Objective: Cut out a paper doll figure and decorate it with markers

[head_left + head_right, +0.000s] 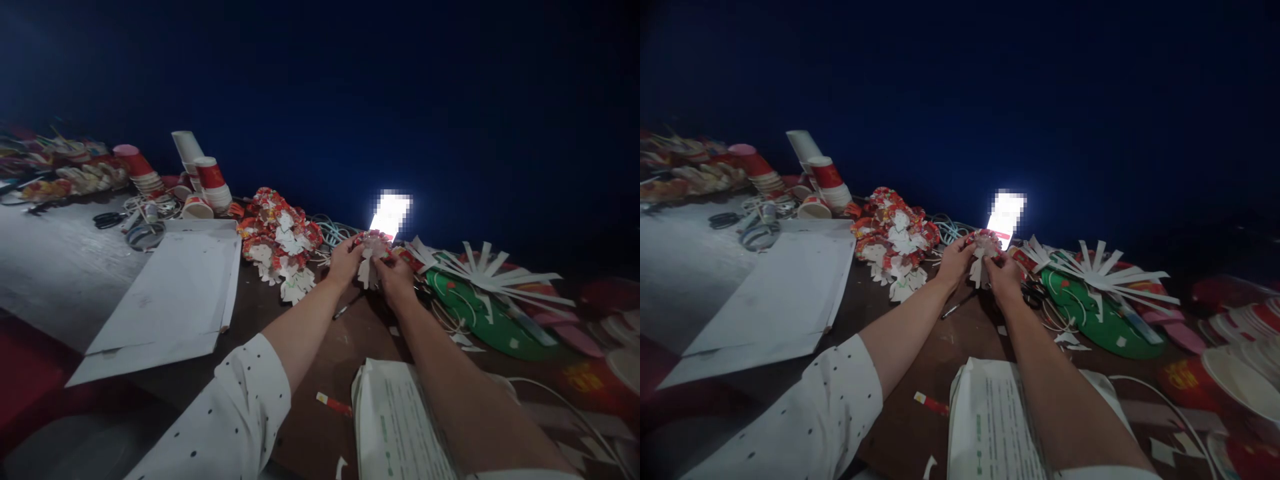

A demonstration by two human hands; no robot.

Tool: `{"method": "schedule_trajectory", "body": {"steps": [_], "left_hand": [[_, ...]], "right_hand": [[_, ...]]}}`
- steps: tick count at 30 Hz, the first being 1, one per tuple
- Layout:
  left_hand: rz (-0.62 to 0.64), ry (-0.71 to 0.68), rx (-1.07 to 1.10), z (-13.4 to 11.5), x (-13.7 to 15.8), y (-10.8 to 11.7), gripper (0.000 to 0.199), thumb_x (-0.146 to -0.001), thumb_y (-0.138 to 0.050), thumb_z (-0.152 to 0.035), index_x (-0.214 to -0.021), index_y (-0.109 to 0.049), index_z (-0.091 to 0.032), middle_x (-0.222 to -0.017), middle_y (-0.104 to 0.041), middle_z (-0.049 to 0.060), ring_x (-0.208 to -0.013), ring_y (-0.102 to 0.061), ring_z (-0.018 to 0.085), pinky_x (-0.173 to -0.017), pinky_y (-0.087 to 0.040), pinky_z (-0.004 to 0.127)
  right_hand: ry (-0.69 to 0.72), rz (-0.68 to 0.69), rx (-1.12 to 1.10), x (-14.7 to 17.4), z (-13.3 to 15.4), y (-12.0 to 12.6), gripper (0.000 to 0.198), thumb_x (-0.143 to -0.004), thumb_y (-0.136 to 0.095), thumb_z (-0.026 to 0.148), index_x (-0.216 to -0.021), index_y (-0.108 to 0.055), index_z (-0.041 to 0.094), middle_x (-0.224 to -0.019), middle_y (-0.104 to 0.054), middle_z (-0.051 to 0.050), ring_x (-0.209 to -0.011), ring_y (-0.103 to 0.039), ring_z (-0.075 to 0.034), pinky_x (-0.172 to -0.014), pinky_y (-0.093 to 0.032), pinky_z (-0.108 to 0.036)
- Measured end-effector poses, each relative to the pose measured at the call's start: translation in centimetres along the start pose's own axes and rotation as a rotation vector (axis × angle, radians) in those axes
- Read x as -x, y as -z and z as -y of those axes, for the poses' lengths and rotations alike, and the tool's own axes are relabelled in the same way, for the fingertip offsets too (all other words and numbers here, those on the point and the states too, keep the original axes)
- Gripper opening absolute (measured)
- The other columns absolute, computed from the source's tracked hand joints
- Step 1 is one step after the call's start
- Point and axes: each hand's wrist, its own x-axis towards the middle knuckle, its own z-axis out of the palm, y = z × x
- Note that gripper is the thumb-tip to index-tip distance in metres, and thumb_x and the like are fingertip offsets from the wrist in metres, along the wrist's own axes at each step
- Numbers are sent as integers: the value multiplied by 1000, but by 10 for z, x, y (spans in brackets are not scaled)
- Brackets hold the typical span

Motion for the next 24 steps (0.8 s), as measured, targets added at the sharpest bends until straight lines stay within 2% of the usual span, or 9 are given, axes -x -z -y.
{"method": "schedule_trajectory", "body": {"steps": [3, 8, 17, 24], "left_hand": [[22, -32, -10, -3, 1, -1, 40, -74, -67, -25, -112, -68, -17, -102, -72, 5, -91, -63, 17, -87, -49, 30], [-40, -4, 14, -10, 3, -4, 50, -74, -70, -27, -121, -63, -15, -112, -69, 10, -100, -62, 20, -91, -48, 34], [-43, -36, -152, -15, 4, 1, 35, -81, -60, -28, -112, -68, -15, -100, -71, 7, -87, -63, 17, -86, -49, 32], [-75, 21, -60, -17, 4, -3, 42, -77, -66, -27, -117, -63, -14, -105, -69, 8, -95, -62, 17, -89, -47, 31]], "right_hand": [[-90, -8, -34, 1, 2, 0, 38, -62, -73, 34, -97, -67, 20, -81, -73, -2, -71, -69, -20, -69, -57, -34], [-107, -20, -27, 1, 4, -1, 40, -60, -74, 34, -97, -68, 22, -83, -74, -1, -71, -69, -20, -65, -56, -33], [-137, 40, -114, 1, 3, 0, 37, -59, -75, 32, -93, -68, 21, -76, -73, 0, -64, -68, -20, -62, -56, -32], [-145, 33, -112, 2, 5, -1, 40, -58, -76, 34, -95, -68, 21, -78, -73, -1, -66, -68, -21, -63, -55, -34]]}}
